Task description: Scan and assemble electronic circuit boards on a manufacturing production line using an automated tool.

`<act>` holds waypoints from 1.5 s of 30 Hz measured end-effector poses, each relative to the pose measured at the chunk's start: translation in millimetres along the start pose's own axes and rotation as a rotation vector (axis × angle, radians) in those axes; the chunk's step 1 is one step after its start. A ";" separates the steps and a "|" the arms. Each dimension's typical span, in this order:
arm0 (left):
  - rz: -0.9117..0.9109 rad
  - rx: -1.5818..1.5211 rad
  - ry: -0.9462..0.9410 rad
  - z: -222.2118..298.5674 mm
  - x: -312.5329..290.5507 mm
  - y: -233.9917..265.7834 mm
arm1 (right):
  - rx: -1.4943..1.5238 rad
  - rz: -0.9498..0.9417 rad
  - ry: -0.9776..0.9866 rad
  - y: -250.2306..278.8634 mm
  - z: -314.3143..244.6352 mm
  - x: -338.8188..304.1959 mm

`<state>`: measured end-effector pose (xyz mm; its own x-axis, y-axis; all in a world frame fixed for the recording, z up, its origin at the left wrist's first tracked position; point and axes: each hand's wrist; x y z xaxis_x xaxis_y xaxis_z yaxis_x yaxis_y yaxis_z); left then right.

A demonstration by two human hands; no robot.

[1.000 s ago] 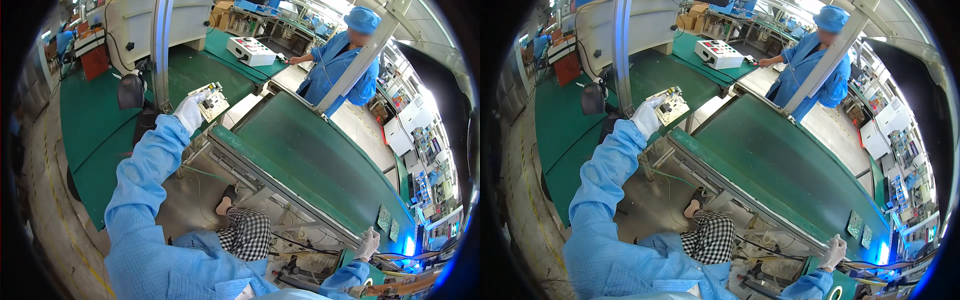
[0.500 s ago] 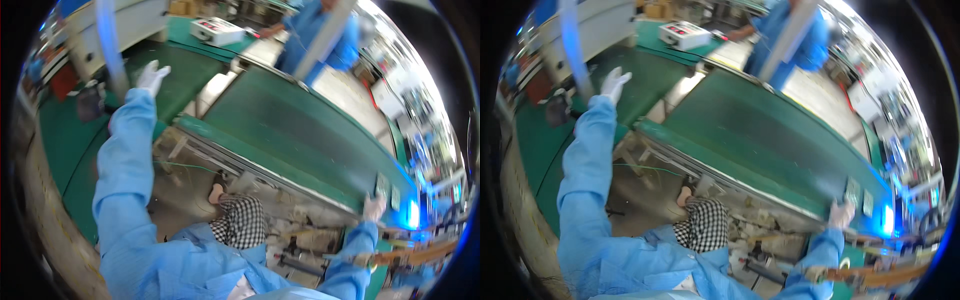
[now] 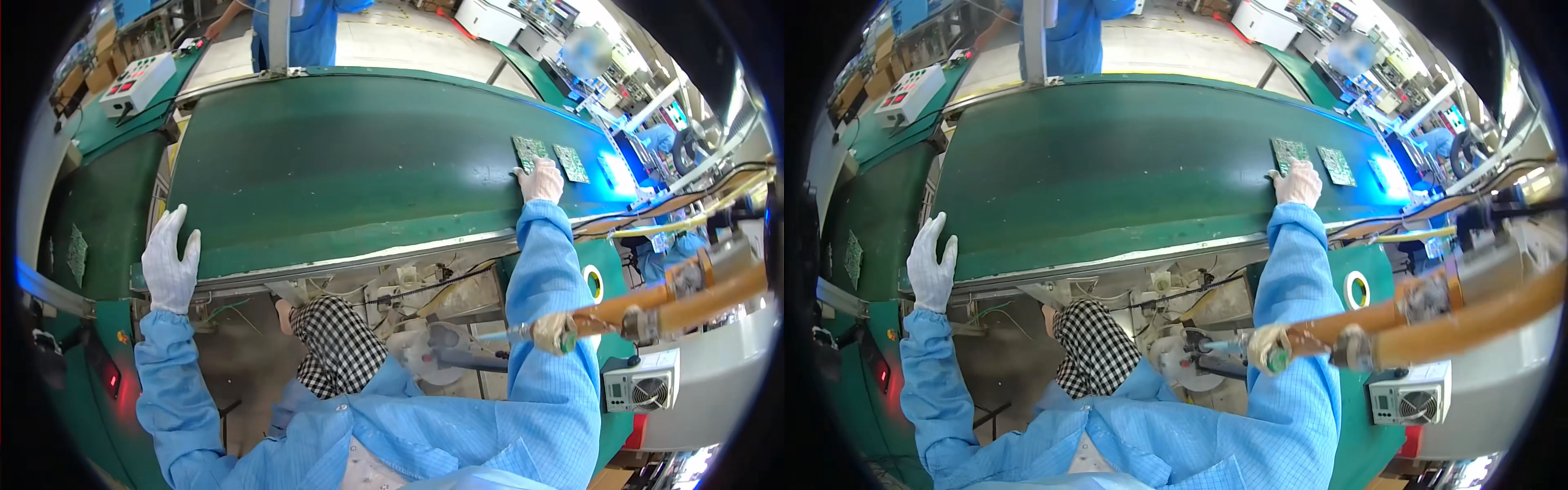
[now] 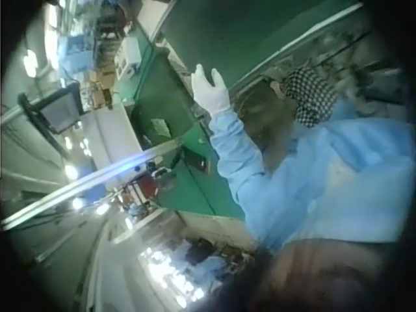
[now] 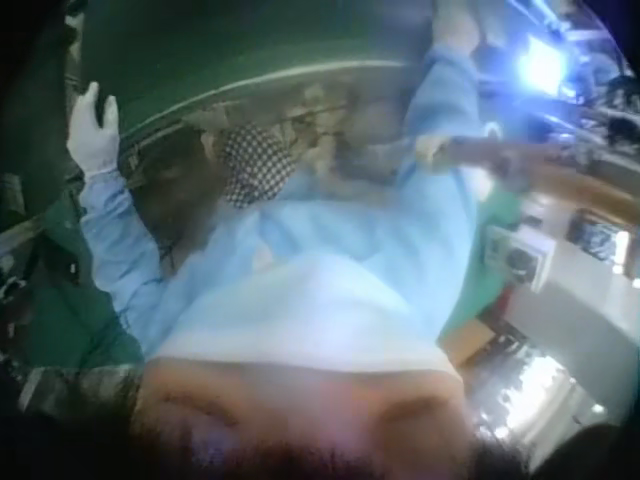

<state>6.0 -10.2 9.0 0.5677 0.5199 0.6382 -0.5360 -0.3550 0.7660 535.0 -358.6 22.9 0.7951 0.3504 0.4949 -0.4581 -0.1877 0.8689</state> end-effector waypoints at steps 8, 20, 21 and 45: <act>0.034 -0.038 0.017 5.5 -0.3 12.6 | 0.001 -0.190 0.101 -21.2 39.7 21.4; 0.076 -0.435 -0.224 158.1 11.7 18.4 | 2.240 -0.492 -0.393 74.5 -89.8 -37.1; 0.096 -0.514 -0.219 182.1 10.6 14.3 | 2.299 -0.488 -0.376 100.9 -114.2 -60.0; -0.198 -1.873 0.878 -2.4 -134.2 129.5 | 0.909 -0.097 0.293 35.4 -62.2 -126.1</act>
Point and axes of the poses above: each hand's wrist, its own x-axis towards the middle knuckle, its own y-axis out of the back of the hand, z = x × y, and after that the axes turned 11 degrees about x, right-handed
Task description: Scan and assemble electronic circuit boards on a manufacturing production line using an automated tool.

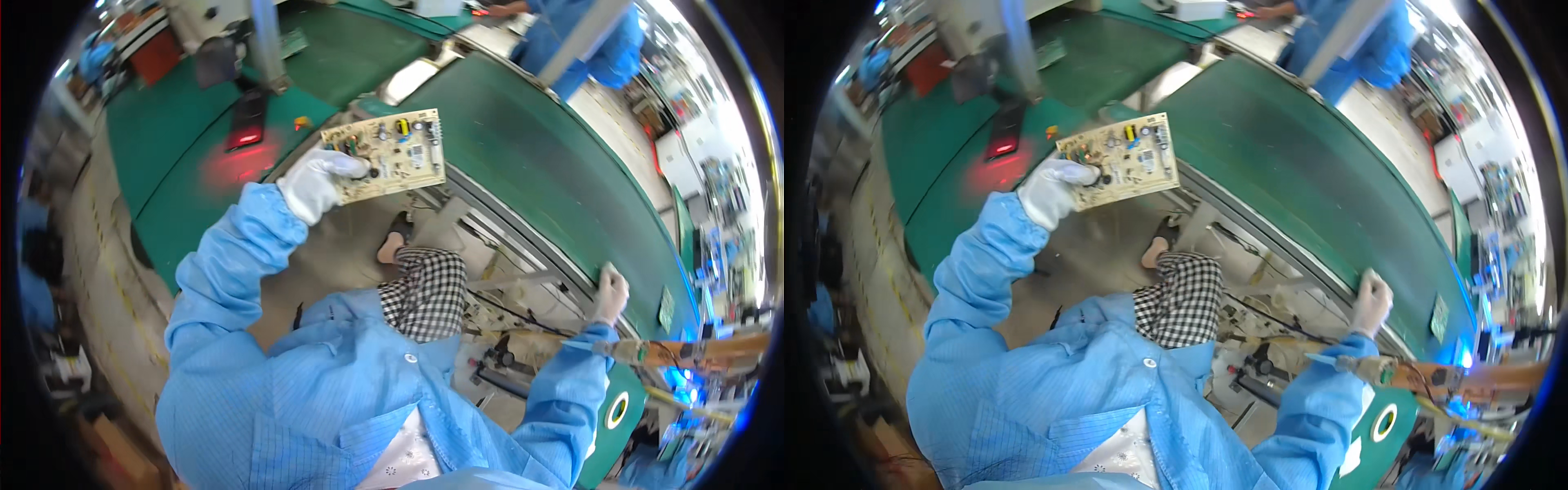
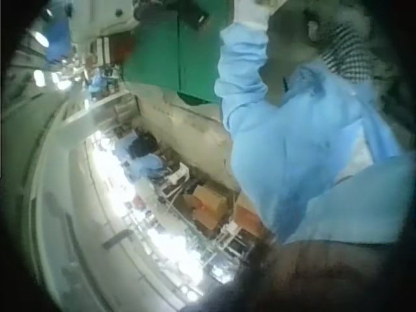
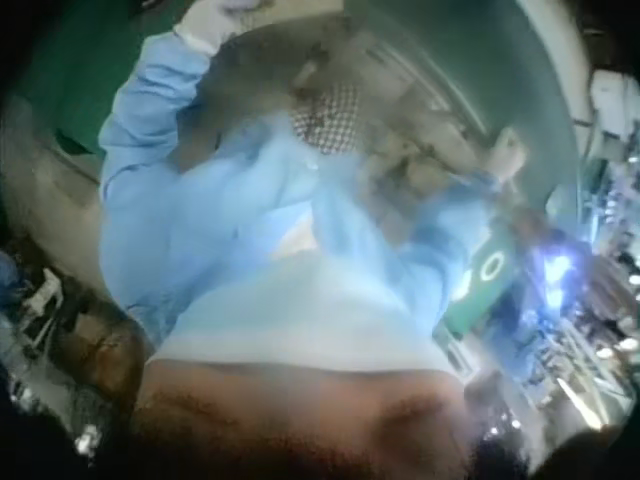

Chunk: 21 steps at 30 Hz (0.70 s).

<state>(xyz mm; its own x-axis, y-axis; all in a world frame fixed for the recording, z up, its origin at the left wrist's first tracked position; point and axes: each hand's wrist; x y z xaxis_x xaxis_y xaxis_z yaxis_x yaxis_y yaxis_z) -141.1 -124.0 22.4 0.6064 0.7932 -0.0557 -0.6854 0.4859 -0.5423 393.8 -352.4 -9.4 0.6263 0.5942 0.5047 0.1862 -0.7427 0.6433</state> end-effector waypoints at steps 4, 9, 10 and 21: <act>0.137 0.121 -0.203 53.7 -56.3 41.4 | -0.018 0.007 0.027 3.0 18.8 -3.9; 0.441 0.175 -0.266 88.9 -111.9 88.1 | -0.089 0.000 0.027 0.6 -6.2 -9.5; 0.457 0.173 -0.278 90.8 -116.9 97.1 | -0.102 0.003 0.021 -0.1 -9.4 -10.7; 0.604 0.228 -0.278 98.2 -119.0 157.3 | -0.139 0.033 0.052 -6.6 -6.2 -17.7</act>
Point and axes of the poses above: each hand's wrist, its own x-axis towards the middle knuckle, its own y-axis out of the back of the hand, z = x × y, and after that the axes turned 11 degrees about x, right-handed
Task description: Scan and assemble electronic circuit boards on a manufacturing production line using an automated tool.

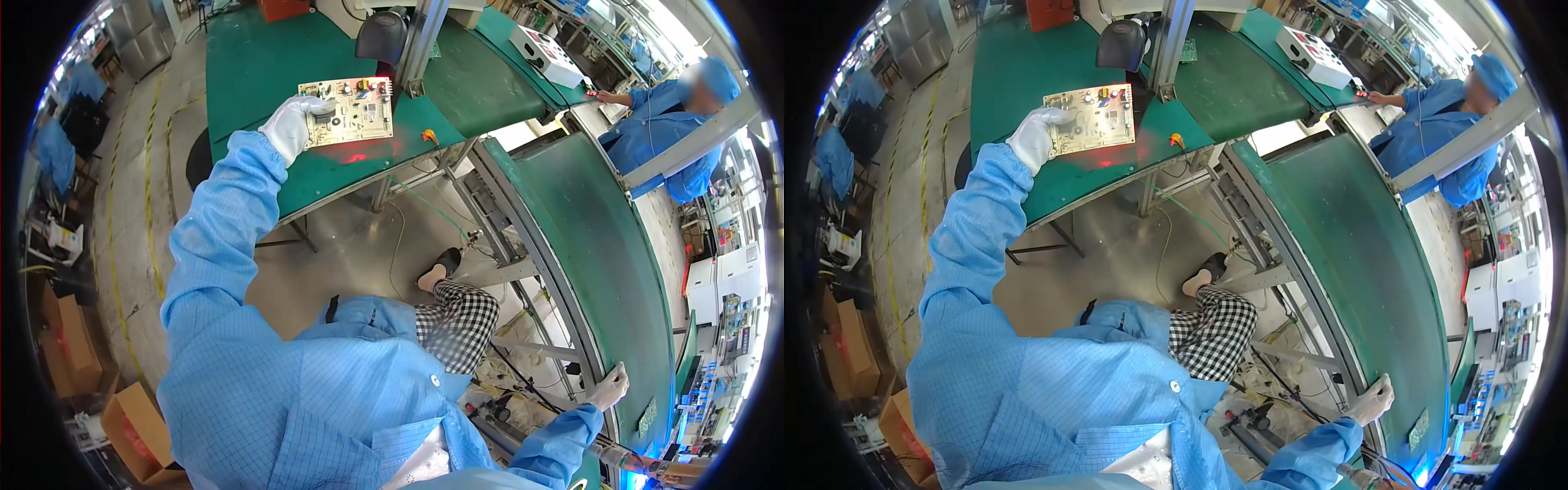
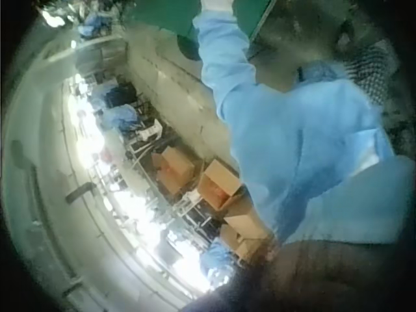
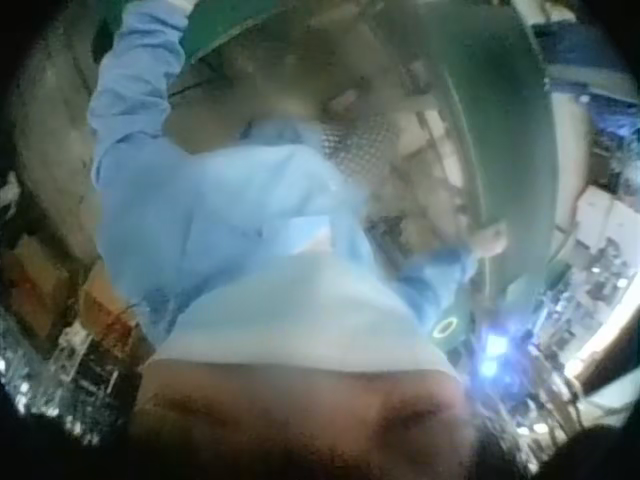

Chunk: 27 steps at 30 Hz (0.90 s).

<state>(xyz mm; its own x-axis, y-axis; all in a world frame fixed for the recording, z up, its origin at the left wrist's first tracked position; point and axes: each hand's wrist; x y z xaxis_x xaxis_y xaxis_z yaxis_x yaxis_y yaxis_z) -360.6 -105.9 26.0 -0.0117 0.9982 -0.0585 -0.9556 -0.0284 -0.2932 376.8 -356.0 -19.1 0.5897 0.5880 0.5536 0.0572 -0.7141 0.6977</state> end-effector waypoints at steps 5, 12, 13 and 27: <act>0.036 0.022 0.052 9.5 -4.5 -5.8 | -0.005 0.007 0.016 -0.3 1.8 -0.2; 0.028 0.040 0.018 4.3 1.1 4.8 | -0.006 -0.017 -0.009 -0.1 5.1 1.4; 0.027 0.064 0.017 5.8 -0.2 2.6 | -0.007 -0.017 -0.009 -0.4 6.5 1.2; 0.053 0.131 0.021 17.1 0.6 5.0 | -0.021 -0.005 0.062 0.3 6.7 1.2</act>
Point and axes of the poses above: each hand's wrist, its own x-axis towards the middle knuckle, its own y-axis out of the back of the hand, z = x × y, and after that the axes turned 11 degrees about x, right-handed
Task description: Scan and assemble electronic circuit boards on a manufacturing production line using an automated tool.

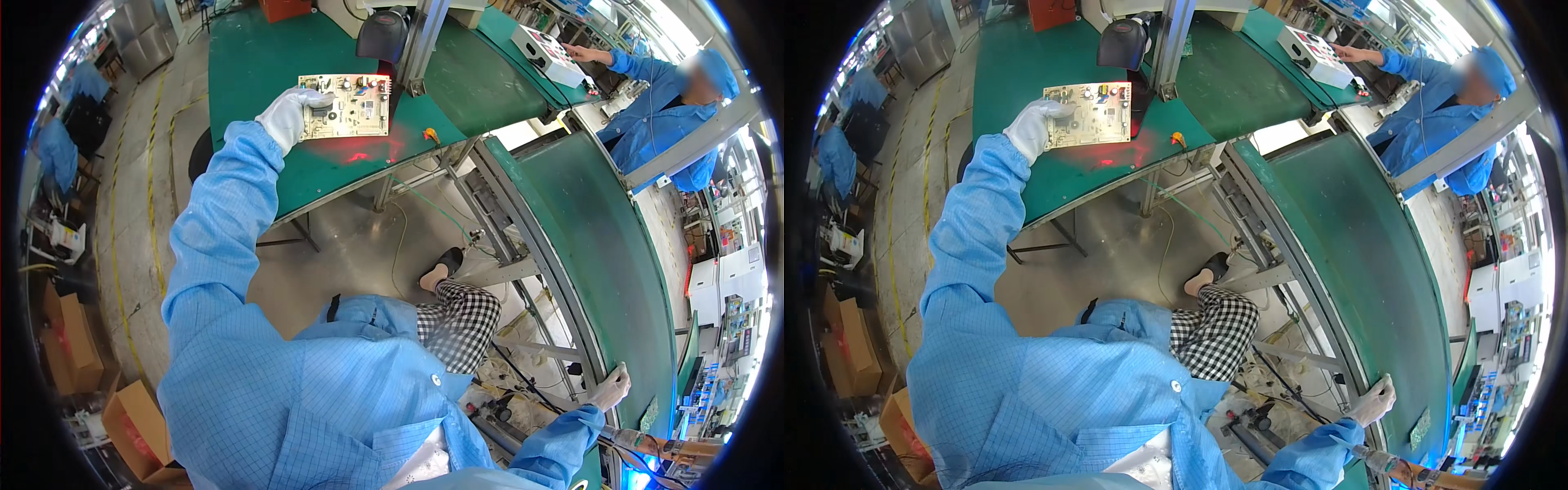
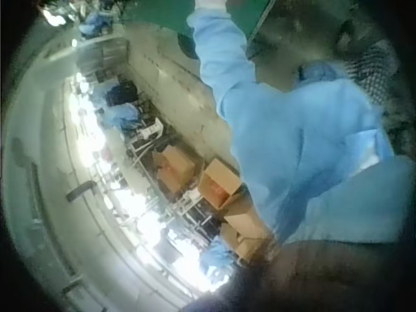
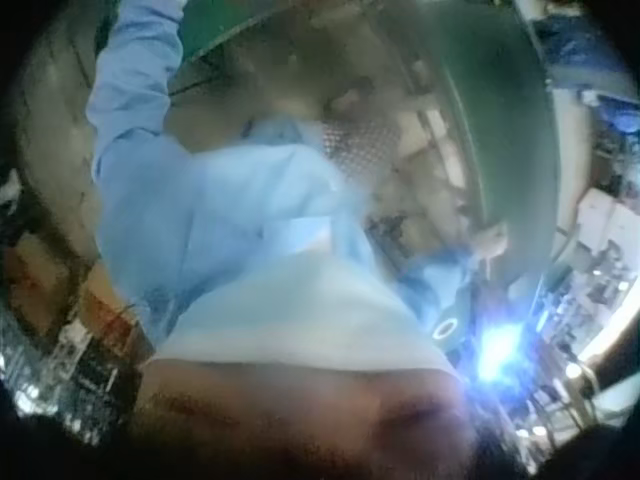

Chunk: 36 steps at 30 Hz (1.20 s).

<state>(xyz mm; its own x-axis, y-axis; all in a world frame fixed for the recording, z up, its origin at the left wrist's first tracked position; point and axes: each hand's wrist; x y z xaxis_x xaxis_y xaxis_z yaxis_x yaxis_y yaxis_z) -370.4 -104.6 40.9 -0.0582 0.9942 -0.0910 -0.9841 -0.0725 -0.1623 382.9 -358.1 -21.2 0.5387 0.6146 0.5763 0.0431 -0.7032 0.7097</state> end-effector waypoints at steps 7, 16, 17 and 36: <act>0.009 0.003 0.019 7.4 0.3 -0.9 | 0.002 -0.002 -0.017 -0.2 1.7 0.0; -0.003 0.070 -0.022 -0.4 15.2 16.6 | -0.036 -0.043 -0.086 1.0 -3.6 0.9; -0.004 0.070 -0.024 0.9 14.8 15.6 | -0.013 -0.016 -0.061 0.6 -5.6 -0.1; 0.095 -0.202 -0.048 -0.9 18.7 -14.5 | -0.022 -0.227 -0.231 11.0 -8.6 15.6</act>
<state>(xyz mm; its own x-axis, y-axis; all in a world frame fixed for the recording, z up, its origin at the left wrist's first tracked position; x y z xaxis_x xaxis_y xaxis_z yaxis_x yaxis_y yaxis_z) -357.1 -85.0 40.7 -0.1621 0.9844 -0.0689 -0.9205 -0.1760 -0.3489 384.6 -353.2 -0.9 0.6945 0.6554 0.2968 0.1674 -0.5484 0.8193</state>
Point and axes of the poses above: each hand's wrist, its own x-axis towards the middle knuckle, its own y-axis out of the back of the hand, z = x × y, and after that the axes turned 11 degrees about x, right-handed
